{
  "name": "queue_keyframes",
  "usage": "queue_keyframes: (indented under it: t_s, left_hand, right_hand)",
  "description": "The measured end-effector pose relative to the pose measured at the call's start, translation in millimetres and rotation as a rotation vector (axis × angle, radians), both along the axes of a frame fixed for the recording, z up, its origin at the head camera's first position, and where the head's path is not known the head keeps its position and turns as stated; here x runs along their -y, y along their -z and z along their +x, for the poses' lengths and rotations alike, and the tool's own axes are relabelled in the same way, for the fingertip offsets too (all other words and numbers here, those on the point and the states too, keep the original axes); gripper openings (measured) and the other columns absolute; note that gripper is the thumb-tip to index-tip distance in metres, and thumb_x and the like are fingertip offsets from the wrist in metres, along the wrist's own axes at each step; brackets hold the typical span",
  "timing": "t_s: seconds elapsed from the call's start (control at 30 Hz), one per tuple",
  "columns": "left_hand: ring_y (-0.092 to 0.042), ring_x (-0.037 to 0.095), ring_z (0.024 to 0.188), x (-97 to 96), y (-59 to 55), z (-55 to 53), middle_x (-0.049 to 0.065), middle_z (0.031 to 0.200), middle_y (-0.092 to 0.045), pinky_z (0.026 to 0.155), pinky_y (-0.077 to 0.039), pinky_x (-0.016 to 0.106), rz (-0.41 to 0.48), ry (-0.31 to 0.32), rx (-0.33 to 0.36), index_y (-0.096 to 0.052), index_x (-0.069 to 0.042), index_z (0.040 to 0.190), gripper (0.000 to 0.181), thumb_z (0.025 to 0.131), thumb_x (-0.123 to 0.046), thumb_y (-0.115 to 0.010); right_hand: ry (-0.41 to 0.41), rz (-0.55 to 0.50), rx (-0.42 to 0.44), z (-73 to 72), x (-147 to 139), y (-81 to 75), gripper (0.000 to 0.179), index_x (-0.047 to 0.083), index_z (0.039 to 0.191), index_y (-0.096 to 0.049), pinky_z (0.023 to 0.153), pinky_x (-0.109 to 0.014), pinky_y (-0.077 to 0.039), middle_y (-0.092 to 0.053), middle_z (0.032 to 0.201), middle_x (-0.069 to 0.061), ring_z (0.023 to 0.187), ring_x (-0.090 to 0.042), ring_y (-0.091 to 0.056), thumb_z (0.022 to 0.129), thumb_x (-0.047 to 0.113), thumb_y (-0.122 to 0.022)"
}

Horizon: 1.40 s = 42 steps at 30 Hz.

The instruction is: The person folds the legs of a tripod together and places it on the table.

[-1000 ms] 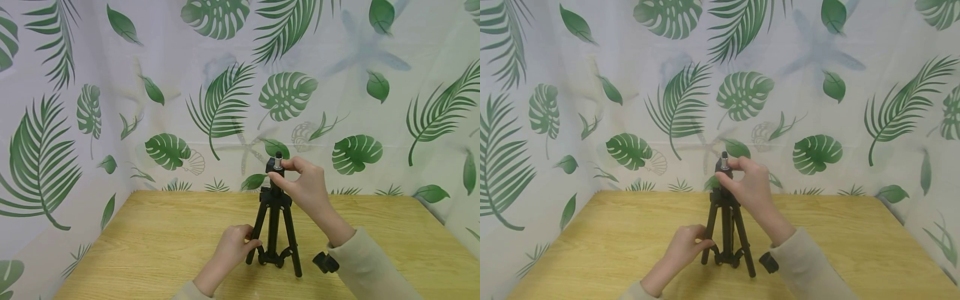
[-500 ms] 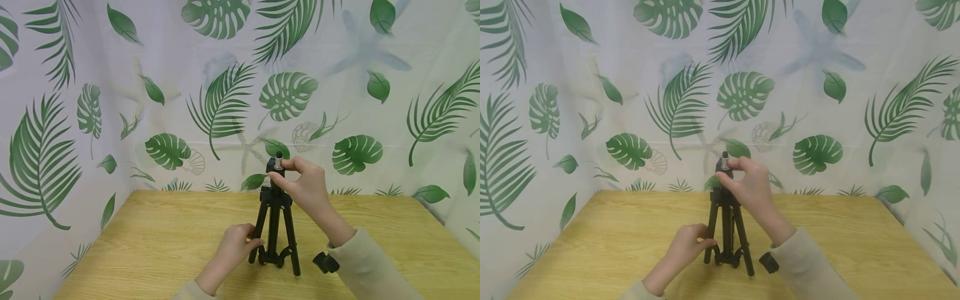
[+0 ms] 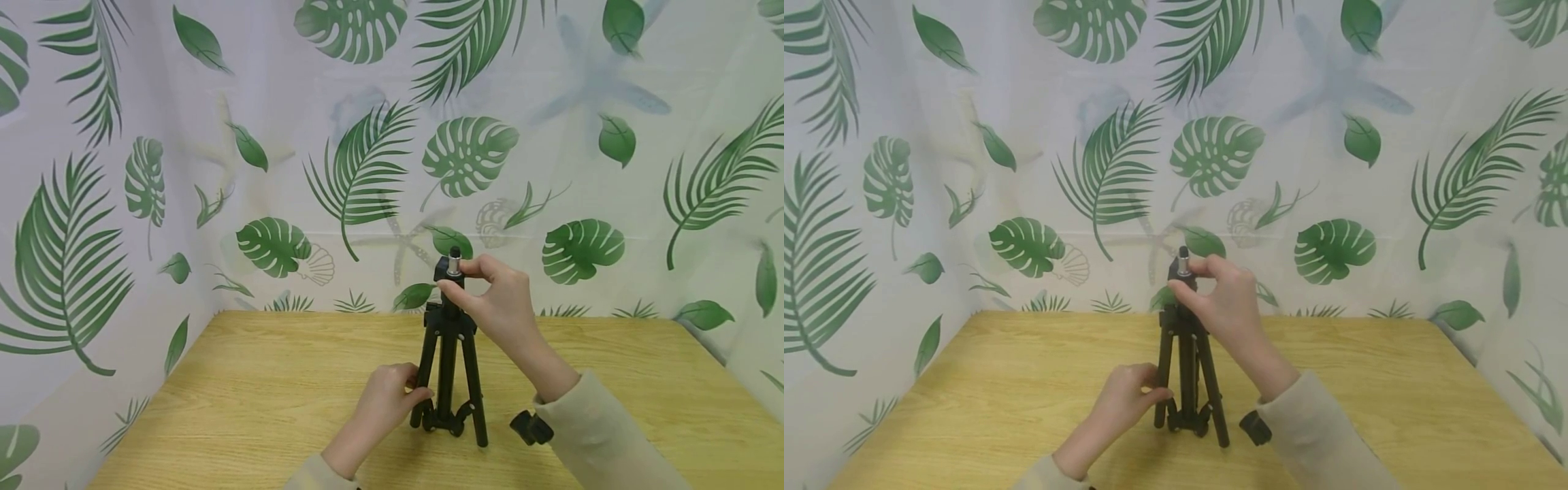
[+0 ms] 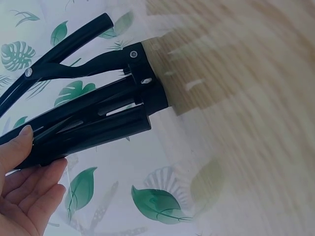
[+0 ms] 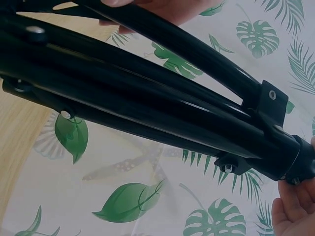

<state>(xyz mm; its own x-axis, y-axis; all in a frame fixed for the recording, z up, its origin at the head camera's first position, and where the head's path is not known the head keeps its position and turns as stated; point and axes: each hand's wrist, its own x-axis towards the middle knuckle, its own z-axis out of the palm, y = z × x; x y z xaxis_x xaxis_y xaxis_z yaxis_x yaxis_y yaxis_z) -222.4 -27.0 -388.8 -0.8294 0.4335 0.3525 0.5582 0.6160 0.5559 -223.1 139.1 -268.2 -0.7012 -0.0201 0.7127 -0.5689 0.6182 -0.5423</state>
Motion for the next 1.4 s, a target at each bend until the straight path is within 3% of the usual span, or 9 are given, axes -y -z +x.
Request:
queue_keyframes:
  t_s: [0.27, 0.8, 1.4]
  left_hand:
    - [-0.06, 0.008, 0.066, -2.1, 1.8, -1.3, 0.001, 0.071, -0.064, 0.058, -0.045, 0.016, -0.006, 0.0, -0.048, -0.064, -0.006, 0.077, 0.017, 0.076, -0.021, -0.07]
    - [-0.059, 0.007, 0.065, -6.4, -0.5, -1.5, -0.001, 0.069, -0.063, 0.056, -0.045, 0.016, -0.005, 0.012, -0.034, -0.063, -0.008, 0.075, 0.014, 0.077, -0.021, -0.069]
    - [-0.055, 0.004, 0.059, -8.1, -1.5, -8.2, -0.005, 0.066, -0.062, 0.055, -0.044, 0.019, 0.003, 0.018, 0.118, -0.065, -0.01, 0.07, 0.013, 0.073, -0.021, -0.072]
  right_hand:
    - [-0.001, 0.005, -0.009, -0.4, -0.3, 0.6, 0.022, -0.001, 0.086, -0.062, 0.073, -0.041, -0.047, -0.064, 0.091, -0.015, 0.086, -0.026, -0.059, 0.074, 0.014, -0.072]
    - [-0.004, 0.0, -0.008, -0.8, -0.6, 1.3, 0.022, -0.001, 0.087, -0.062, 0.073, -0.041, -0.047, -0.064, 0.091, -0.014, 0.087, -0.026, -0.059, 0.074, 0.015, -0.072]
    - [-0.006, 0.019, -0.021, -0.8, -0.9, -1.2, 0.023, -0.001, 0.088, -0.063, 0.072, -0.04, -0.047, -0.064, 0.089, -0.014, 0.086, -0.026, -0.059, 0.074, 0.015, -0.073]
